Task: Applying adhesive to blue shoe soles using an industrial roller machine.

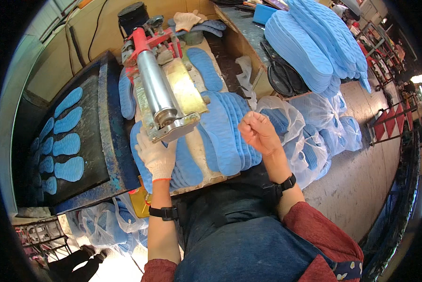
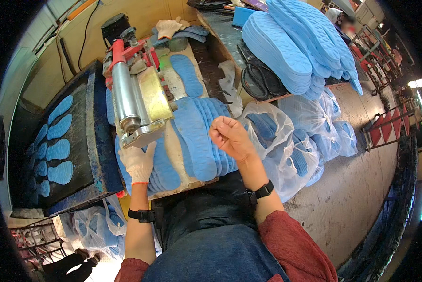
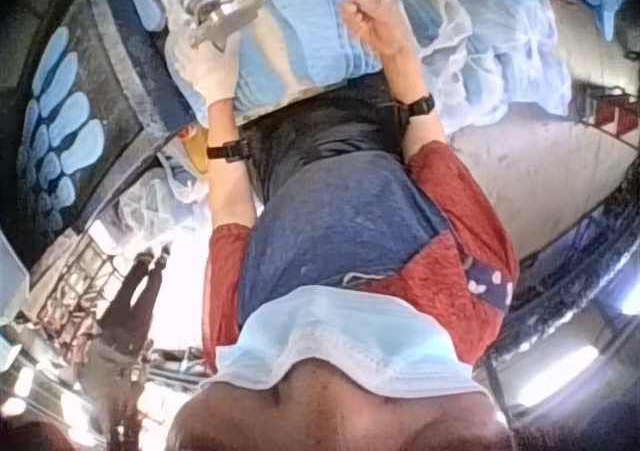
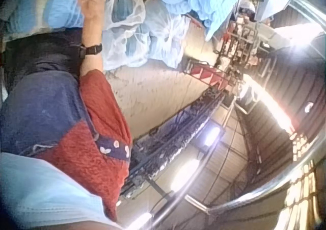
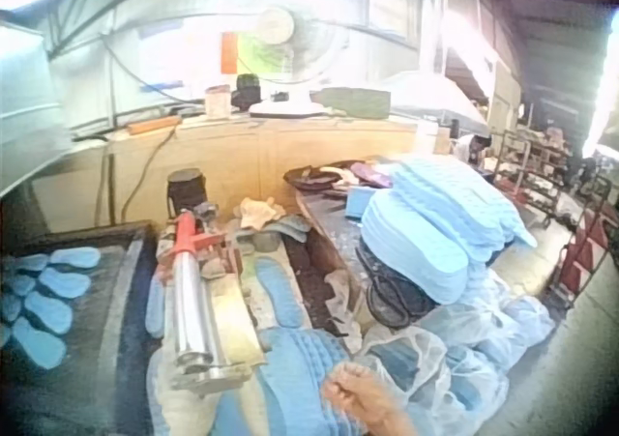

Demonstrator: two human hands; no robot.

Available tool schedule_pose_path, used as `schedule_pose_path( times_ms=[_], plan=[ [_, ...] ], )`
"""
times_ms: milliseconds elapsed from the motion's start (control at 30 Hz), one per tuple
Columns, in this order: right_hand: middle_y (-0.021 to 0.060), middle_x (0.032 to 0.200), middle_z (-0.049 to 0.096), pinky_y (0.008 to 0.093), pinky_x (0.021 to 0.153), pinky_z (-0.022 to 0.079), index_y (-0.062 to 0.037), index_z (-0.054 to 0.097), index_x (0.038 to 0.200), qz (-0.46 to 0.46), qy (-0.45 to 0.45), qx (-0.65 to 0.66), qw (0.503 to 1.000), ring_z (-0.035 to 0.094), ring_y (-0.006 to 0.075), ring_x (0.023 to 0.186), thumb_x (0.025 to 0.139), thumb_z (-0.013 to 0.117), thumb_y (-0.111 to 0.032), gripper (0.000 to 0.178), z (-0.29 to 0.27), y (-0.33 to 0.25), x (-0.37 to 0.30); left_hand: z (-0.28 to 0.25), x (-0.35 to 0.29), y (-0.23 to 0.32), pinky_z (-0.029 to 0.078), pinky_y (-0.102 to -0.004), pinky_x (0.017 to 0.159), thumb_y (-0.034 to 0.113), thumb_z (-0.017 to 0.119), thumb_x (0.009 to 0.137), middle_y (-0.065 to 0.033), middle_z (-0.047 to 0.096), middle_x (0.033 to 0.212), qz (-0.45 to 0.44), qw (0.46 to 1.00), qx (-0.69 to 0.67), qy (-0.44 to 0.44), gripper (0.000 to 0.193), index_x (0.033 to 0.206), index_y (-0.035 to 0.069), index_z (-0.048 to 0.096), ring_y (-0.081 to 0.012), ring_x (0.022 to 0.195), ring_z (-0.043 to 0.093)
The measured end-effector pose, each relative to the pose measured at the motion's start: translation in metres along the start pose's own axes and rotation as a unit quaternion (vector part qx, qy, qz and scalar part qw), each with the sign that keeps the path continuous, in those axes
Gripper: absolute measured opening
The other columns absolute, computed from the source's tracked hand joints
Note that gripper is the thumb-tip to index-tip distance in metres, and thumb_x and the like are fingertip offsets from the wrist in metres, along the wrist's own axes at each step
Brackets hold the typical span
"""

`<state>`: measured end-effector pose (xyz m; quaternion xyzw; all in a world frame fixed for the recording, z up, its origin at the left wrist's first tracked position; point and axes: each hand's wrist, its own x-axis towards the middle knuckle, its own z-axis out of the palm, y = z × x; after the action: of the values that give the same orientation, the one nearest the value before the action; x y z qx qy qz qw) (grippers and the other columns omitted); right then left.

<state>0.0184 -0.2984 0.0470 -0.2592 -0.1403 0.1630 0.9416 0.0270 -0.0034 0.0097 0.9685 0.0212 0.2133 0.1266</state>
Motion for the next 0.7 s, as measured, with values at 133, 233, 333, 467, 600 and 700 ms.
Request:
schedule_pose_path(
  times_ms=[133, 233, 333, 467, 600, 700],
  plan=[
    [0.0065, 0.087, 0.065, 0.0234, 0.067, 0.046, -0.0031, 0.062, 0.105, 0.026, 0.169, -0.321, 0.932, 0.057, 0.0108, 0.077, 0.095, 0.061, -0.022, 0.021, -0.009, -0.010, 0.019, -0.005, 0.001, 0.002, 0.037, -0.0492, 0.090, 0.039, 0.076, 0.071, -0.0180, 0.048, 0.130, 0.005, 1.000, 0.020, -0.001, 0.073, 0.129, 0.001, 0.052, -0.0354, 0.113, 0.045],
    [0.0116, 0.093, 0.067, 0.0301, 0.074, 0.049, 0.0003, 0.061, 0.111, 0.003, 0.195, -0.488, 0.851, 0.062, 0.0182, 0.082, 0.092, 0.064, -0.023, 0.030, -0.020, -0.002, 0.041, -0.009, 0.001, 0.005, 0.036, -0.0525, 0.093, 0.040, 0.074, 0.073, -0.0207, 0.046, 0.133, -0.011, 0.999, 0.002, -0.032, 0.071, 0.129, 0.003, 0.052, -0.0375, 0.116, 0.044],
    [0.0144, 0.096, 0.066, 0.0372, 0.078, 0.050, 0.0015, 0.060, 0.113, -0.034, 0.175, -0.693, 0.698, 0.062, 0.0272, 0.086, 0.087, 0.068, -0.025, 0.038, -0.029, 0.015, 0.057, -0.012, 0.003, 0.008, 0.032, -0.0593, 0.103, 0.038, 0.074, 0.073, -0.0255, 0.042, 0.138, -0.039, 0.997, -0.014, -0.068, 0.075, 0.137, 0.008, 0.047, -0.0428, 0.127, 0.040],
    [0.0173, 0.100, 0.064, 0.0421, 0.079, 0.049, 0.0015, 0.061, 0.109, -0.054, 0.143, -0.845, 0.512, 0.061, 0.0353, 0.091, 0.075, 0.077, -0.028, 0.048, -0.038, 0.036, 0.067, -0.020, 0.003, 0.008, 0.028, -0.0612, 0.106, 0.043, 0.073, 0.074, -0.0236, 0.044, 0.137, -0.050, 0.997, 0.007, -0.057, 0.075, 0.136, 0.010, 0.046, -0.0432, 0.131, 0.037],
    [0.0126, 0.084, 0.063, 0.0372, 0.069, 0.048, 0.0005, 0.063, 0.102, 0.011, 0.170, -0.799, 0.577, 0.062, 0.0280, 0.076, 0.073, 0.077, -0.021, 0.038, -0.058, 0.032, 0.077, -0.027, 0.002, 0.002, 0.030, -0.0580, 0.102, 0.040, 0.073, 0.072, -0.0247, 0.044, 0.135, -0.060, 0.998, -0.022, -0.026, 0.074, 0.133, 0.007, 0.048, -0.0424, 0.126, 0.040],
    [0.0082, 0.072, 0.059, 0.0328, 0.062, 0.045, 0.0009, 0.064, 0.092, 0.001, 0.201, -0.719, 0.666, 0.057, 0.0197, 0.065, 0.073, 0.076, -0.017, 0.028, -0.070, 0.025, 0.075, -0.029, 0.001, 0.003, 0.032, -0.0572, 0.099, 0.037, 0.073, 0.072, -0.0250, 0.045, 0.135, -0.046, 0.997, -0.042, -0.037, 0.072, 0.132, 0.005, 0.049, -0.0416, 0.124, 0.040]
  ],
)
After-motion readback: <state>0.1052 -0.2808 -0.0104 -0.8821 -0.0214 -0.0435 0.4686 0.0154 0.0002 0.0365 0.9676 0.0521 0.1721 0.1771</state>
